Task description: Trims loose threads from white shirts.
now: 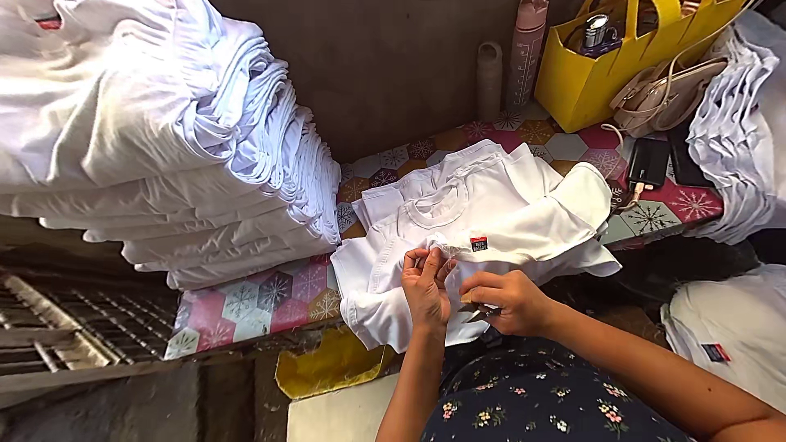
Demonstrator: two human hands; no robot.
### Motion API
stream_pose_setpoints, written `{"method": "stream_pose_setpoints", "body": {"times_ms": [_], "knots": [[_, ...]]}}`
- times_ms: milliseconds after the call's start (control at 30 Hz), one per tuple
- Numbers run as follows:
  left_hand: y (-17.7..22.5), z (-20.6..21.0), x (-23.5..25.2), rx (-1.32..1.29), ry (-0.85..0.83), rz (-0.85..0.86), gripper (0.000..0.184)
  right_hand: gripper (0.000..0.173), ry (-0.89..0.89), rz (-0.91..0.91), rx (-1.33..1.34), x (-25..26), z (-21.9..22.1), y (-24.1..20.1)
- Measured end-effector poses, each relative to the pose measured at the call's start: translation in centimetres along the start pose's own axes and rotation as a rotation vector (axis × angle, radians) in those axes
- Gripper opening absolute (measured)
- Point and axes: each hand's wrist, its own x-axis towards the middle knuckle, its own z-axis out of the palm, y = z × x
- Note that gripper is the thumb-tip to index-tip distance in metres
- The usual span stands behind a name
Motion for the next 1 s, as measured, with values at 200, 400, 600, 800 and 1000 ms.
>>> {"method": "stream_pose_setpoints", "body": {"times_ms": [200,400,600,800,1000], "knots": [[-0.3,-0.1,-0.6,0.068,-0.012,0.057,0.017,0.032,0.328,0.304,-0.048,3.1,-0.3,-0.2],[-0.6,0.2,-1.0,0.128,-0.029,0.100,0.018,0.013,0.364,0.427,-0.051,3.5,0.6,0.8],[-0.8,0.7,-1.3,0.167,-0.058,0.082,0.020,0.017,0.382,0.396,-0.090,2.5,0.8,1.3],[-0.7,0.6,-1.0,0.192,-0.068,0.114,0.020,0.017,0.316,0.458,-0.074,2.7,0.1,1.5],[-1.2,-1.5,0.3,0.638,-0.289,0.373,0.021,0.013,0.150,0.713,0.074,3.8,-1.7,0.5]]}}
